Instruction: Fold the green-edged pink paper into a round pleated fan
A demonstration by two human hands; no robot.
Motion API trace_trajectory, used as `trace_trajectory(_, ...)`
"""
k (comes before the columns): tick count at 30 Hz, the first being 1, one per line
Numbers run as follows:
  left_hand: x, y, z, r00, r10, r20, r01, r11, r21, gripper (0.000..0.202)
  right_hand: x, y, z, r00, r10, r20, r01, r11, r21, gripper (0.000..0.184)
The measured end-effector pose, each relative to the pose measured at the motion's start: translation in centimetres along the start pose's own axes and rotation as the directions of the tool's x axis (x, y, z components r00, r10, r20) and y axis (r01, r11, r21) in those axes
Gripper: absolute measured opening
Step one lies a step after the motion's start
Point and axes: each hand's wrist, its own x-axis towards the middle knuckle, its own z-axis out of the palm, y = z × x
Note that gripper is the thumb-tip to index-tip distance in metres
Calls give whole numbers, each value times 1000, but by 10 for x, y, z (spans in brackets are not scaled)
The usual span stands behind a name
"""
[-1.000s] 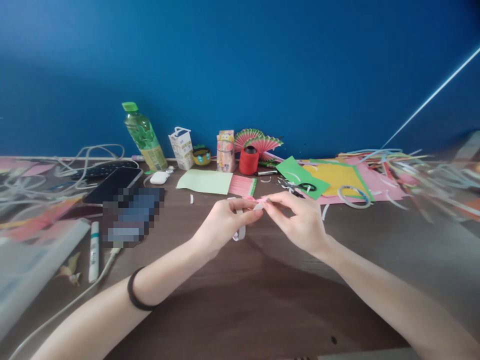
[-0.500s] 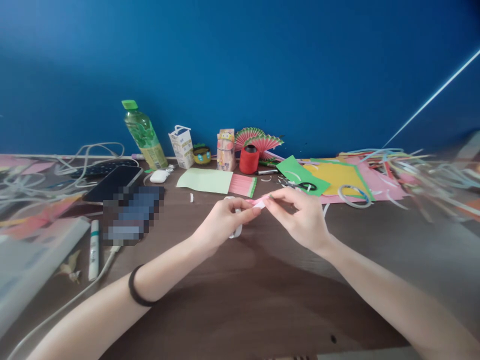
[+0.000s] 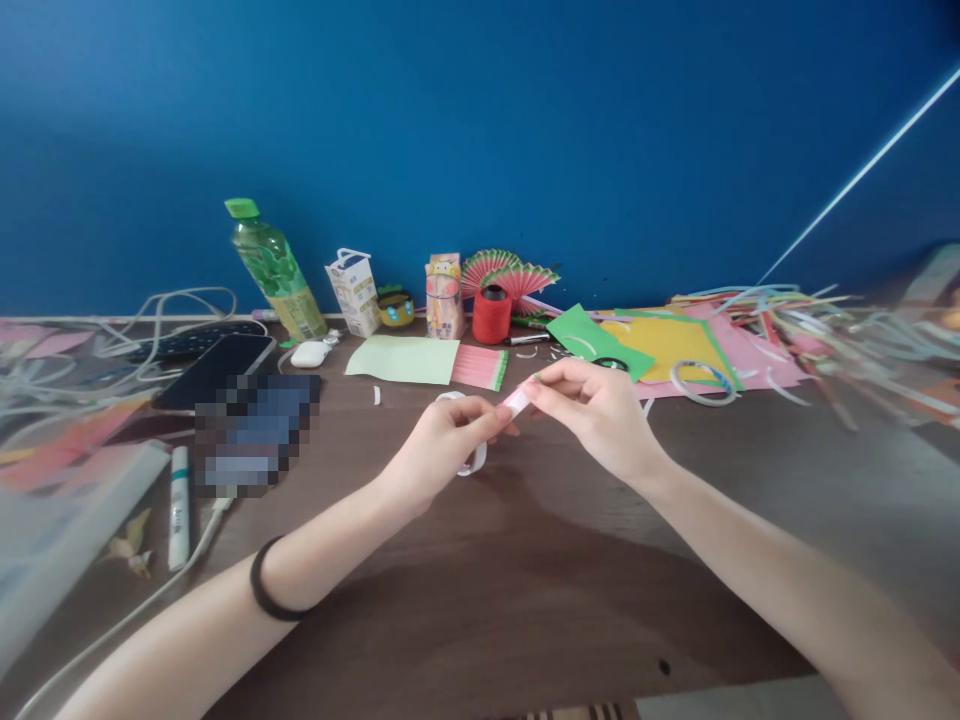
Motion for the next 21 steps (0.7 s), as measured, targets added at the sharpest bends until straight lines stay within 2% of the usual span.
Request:
trace_trajectory(14,3,-3,1,998,61,-8,-60,991,124,35,1,2,1,1000,-13,25,11,999,41,14)
trace_trajectory(21,3,-5,1,998,64,-2,-64,991,118,35,1,3,0,999,-14,37,13,999,50,16)
